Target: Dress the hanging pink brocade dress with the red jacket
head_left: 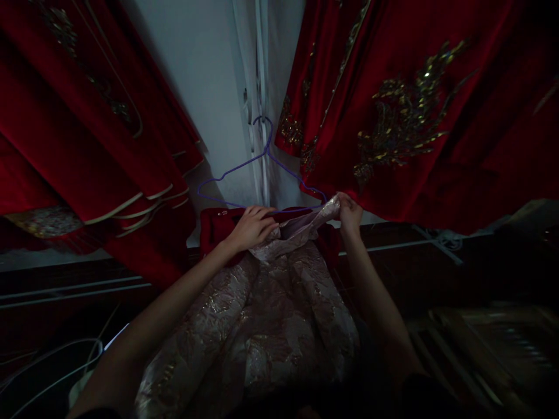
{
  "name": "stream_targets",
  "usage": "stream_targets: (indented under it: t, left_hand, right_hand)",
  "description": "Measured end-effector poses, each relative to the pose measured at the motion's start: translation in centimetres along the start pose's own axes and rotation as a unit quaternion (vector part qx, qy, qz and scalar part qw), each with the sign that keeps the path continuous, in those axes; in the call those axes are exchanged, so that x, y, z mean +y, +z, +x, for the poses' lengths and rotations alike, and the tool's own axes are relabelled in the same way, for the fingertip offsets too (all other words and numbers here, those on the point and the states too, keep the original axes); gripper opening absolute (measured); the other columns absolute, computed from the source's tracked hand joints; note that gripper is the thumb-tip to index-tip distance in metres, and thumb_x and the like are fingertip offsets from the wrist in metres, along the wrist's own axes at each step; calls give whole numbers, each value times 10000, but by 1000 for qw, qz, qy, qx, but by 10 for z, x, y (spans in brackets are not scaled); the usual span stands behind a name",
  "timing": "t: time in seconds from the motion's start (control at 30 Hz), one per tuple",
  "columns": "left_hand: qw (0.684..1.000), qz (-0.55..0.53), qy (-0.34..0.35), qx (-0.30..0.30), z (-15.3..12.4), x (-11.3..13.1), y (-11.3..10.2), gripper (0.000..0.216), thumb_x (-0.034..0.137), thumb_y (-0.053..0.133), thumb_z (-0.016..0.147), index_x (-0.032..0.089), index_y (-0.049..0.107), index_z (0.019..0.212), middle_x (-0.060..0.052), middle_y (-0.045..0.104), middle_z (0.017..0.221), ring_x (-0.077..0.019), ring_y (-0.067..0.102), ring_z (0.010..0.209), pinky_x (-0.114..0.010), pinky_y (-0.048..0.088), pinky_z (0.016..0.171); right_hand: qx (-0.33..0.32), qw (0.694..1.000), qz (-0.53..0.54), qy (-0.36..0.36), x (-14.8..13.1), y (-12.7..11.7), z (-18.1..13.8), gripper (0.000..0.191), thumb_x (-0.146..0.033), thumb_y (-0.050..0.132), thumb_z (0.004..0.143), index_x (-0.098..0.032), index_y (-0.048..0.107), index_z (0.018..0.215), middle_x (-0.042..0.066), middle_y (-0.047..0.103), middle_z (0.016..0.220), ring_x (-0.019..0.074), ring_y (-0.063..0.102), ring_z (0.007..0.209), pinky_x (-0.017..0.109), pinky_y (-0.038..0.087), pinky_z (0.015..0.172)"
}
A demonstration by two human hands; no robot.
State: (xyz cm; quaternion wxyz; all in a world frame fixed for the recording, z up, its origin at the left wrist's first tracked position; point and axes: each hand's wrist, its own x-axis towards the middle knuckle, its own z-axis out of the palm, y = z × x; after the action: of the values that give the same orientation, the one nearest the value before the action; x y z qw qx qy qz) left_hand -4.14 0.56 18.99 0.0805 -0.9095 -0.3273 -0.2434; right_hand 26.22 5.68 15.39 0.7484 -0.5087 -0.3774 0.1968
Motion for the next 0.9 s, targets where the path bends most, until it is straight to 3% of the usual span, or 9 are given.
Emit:
stream_targets:
  t: [0.27,0.47,0.7,0.9]
  left_hand:
    - [1000,11,0,11,-1,0,-1,321,380,390,913,226,668,953,-43,550,1259,-220,471,1105,-418,341,962]
    - [1000,3,1,6,1,-2,2,327,381,385,916,240,648,1051,-45,559,1251,-216,477,1111,-414,344,951]
    - [1000,8,-7,5,3,-2,2,347,389,371,919,228,638,1073,-57,573,1225,-216,488,1094,-415,344,946]
    - [1000,17,-11,10,-3,-7,-5,331,378,375,919,234,652,1029,-48,589,1198,-216,492,1081,-414,344,937]
  right_hand:
    - [49,998,10,-29,6,-14,-1,412,-453,626,684,-92,653,881,154,681,952,238,640,864,376,519,755]
    - [-6,999,35,19,0,-1,-3,377,-432,587,711,-118,652,911,123,690,948,214,643,830,379,515,772]
    - [-84,991,-32,-99,-29,33,-5,358,-465,511,792,-154,657,892,90,689,939,189,629,874,337,489,832]
    - [-21,991,-74,-112,-9,4,2,368,-467,507,789,-147,662,884,76,684,891,193,614,864,344,481,808]
